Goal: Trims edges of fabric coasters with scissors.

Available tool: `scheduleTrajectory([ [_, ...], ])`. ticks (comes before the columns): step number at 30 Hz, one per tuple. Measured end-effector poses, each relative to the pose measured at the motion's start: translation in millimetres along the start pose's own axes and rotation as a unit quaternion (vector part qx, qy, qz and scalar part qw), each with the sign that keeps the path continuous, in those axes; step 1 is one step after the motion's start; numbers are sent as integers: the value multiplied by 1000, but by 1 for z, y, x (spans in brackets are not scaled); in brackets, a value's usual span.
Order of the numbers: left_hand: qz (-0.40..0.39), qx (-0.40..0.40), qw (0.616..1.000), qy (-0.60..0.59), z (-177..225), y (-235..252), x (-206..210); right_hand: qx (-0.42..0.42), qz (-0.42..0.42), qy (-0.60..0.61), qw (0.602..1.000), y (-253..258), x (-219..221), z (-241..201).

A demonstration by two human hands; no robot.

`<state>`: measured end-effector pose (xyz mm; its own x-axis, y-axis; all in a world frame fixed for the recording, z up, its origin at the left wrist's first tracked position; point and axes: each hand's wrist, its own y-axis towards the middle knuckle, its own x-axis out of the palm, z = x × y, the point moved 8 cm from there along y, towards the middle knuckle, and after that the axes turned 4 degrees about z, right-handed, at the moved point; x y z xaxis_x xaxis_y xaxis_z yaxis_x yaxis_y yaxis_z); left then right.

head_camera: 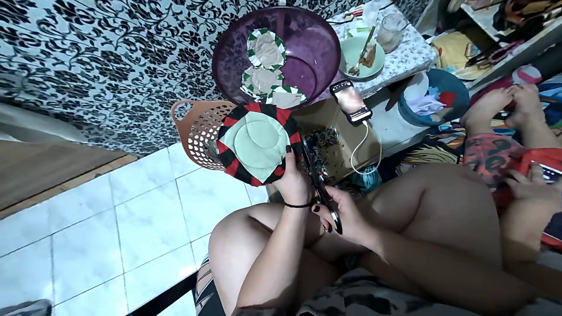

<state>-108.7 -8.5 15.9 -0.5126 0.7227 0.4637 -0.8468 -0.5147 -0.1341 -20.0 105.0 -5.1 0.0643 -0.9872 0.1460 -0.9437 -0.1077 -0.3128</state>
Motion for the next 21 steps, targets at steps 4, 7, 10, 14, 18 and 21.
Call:
scheduleTrajectory([
  [4,-10,-9,1000,-12,1,-3,2,-32,-32,4,999,4,1,-1],
  [7,-12,-10,1000,-1,2,-7,4,-30,-28,-3,999,7,-3,-5],
  [10,-17,4,1000,12,1,-9,2,-14,-18,7,1000,10,-8,-7],
  [14,-29,19,999,21,-1,-11,1,-12,3,-16,1000,13,-15,-10],
  [18,-29,25,999,28,-1,-12,0,-15,5,-22,1000,14,-16,-11],
  [21,-28,20,999,28,-1,-12,-1,-7,10,-9,1000,14,-17,-13],
])
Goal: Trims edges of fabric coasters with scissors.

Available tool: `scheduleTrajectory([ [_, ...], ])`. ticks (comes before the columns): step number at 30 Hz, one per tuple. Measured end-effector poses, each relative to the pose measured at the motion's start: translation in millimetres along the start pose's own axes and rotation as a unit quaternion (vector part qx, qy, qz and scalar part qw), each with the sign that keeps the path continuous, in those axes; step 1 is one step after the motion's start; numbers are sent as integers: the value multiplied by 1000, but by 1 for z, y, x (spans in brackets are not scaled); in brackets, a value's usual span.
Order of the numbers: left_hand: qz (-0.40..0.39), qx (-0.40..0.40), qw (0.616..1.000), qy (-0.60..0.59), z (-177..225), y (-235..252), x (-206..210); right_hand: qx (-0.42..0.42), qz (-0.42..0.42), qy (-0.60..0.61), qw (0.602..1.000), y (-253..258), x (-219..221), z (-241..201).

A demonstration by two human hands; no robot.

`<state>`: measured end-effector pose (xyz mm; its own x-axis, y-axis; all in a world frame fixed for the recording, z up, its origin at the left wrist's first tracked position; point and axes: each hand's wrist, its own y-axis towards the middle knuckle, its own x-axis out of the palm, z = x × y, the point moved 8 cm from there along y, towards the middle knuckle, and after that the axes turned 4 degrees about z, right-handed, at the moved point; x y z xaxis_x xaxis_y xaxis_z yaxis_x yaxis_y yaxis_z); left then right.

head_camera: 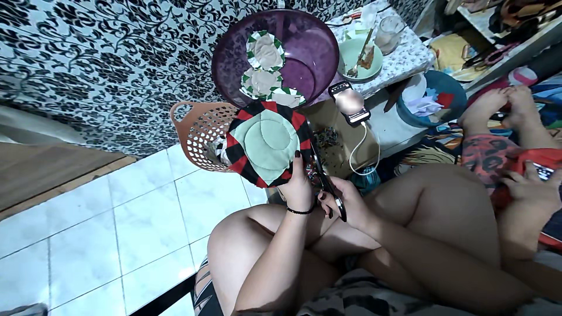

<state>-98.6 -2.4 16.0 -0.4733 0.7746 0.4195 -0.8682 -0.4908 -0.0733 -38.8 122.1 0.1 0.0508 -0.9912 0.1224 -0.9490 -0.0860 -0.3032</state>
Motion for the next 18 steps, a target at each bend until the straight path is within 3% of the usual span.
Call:
scheduleTrajectory([
  [18,4,-13,1000,-9,3,5,-3,-12,28,-9,999,-1,-6,-4],
])
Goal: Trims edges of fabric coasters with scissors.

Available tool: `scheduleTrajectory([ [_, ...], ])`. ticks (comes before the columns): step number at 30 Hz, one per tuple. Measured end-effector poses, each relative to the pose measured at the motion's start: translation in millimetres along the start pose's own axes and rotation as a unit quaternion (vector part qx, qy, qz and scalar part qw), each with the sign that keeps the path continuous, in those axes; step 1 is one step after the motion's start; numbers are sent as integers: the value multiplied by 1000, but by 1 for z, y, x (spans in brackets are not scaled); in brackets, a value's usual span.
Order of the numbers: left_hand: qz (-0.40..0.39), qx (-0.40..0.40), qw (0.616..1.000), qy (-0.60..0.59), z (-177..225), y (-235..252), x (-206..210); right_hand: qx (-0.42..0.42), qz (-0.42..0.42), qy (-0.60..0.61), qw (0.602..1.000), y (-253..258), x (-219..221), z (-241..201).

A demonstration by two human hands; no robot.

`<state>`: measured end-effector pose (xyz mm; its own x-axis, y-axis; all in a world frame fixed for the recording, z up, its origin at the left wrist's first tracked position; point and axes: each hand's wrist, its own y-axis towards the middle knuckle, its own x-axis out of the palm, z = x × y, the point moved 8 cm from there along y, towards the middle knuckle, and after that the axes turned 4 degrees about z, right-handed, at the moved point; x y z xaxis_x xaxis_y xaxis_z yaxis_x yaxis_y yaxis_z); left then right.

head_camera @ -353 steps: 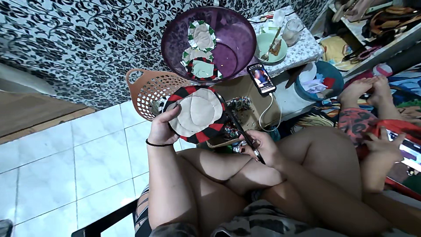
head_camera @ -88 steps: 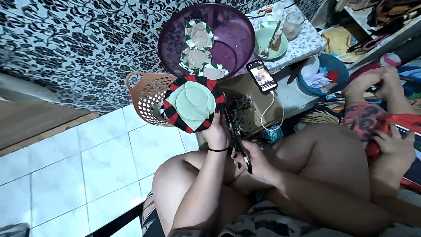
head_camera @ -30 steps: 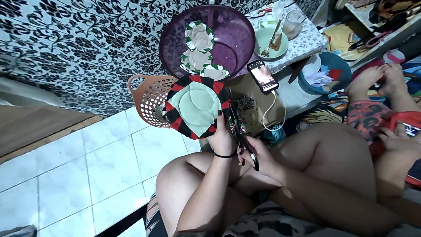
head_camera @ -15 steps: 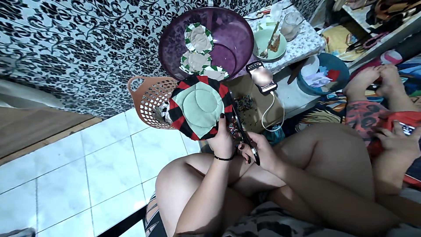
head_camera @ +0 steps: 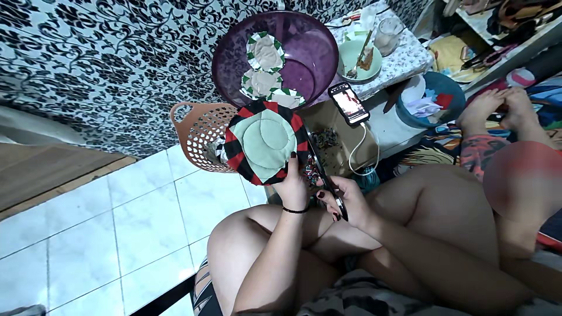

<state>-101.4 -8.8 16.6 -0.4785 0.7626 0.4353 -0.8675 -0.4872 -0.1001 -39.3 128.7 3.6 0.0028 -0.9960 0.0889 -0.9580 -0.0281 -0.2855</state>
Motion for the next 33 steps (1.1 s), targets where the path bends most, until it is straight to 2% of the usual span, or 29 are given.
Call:
scheduleTrajectory([
  [7,-9,-7,999,-38,1,7,-2,10,2,-11,1000,0,-2,-1],
  [21,5,-10,1000,14,7,16,-6,23,9,-32,999,-2,-3,0],
  [29,-15,-5,1000,9,6,13,-4,14,-25,3,1000,-1,2,2],
  [33,-25,-2,1000,19,2,7,-1,19,-16,17,1000,0,-2,-4],
])
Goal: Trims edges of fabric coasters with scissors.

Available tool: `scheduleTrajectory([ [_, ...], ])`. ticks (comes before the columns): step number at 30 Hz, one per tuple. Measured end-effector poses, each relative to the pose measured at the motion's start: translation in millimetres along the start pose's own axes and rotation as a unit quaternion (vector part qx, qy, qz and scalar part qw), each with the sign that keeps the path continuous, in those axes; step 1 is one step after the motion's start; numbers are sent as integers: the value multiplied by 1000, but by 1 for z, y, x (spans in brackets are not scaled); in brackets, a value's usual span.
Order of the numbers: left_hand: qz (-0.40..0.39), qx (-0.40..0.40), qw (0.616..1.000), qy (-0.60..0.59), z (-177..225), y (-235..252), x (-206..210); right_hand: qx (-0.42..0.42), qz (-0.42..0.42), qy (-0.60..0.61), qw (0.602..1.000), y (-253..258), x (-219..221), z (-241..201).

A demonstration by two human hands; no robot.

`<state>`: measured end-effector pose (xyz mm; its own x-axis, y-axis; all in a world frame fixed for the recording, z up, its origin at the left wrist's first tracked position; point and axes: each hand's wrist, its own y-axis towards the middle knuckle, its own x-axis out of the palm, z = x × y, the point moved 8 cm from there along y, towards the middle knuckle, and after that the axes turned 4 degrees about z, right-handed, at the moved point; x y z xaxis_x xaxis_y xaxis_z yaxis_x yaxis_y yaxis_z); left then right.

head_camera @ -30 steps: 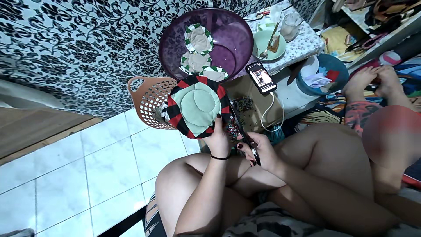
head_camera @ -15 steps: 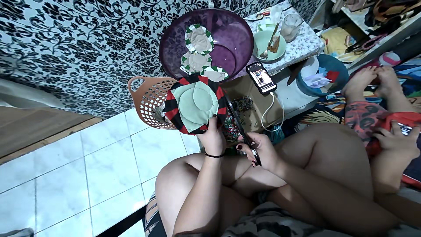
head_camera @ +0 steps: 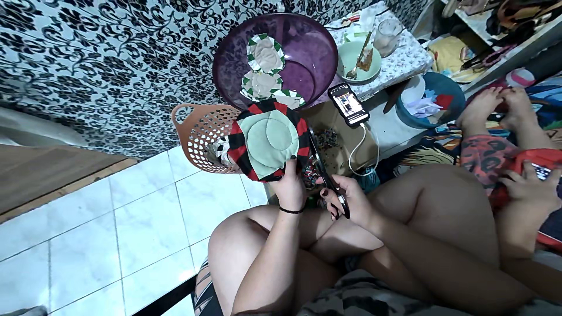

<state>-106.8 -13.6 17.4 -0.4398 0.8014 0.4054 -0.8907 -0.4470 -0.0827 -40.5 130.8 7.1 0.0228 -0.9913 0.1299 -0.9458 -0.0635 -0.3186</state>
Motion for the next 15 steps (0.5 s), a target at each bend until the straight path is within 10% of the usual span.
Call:
scheduleTrajectory([
  [15,-3,-6,1000,6,-4,-3,1,14,21,0,1000,0,-2,0],
])
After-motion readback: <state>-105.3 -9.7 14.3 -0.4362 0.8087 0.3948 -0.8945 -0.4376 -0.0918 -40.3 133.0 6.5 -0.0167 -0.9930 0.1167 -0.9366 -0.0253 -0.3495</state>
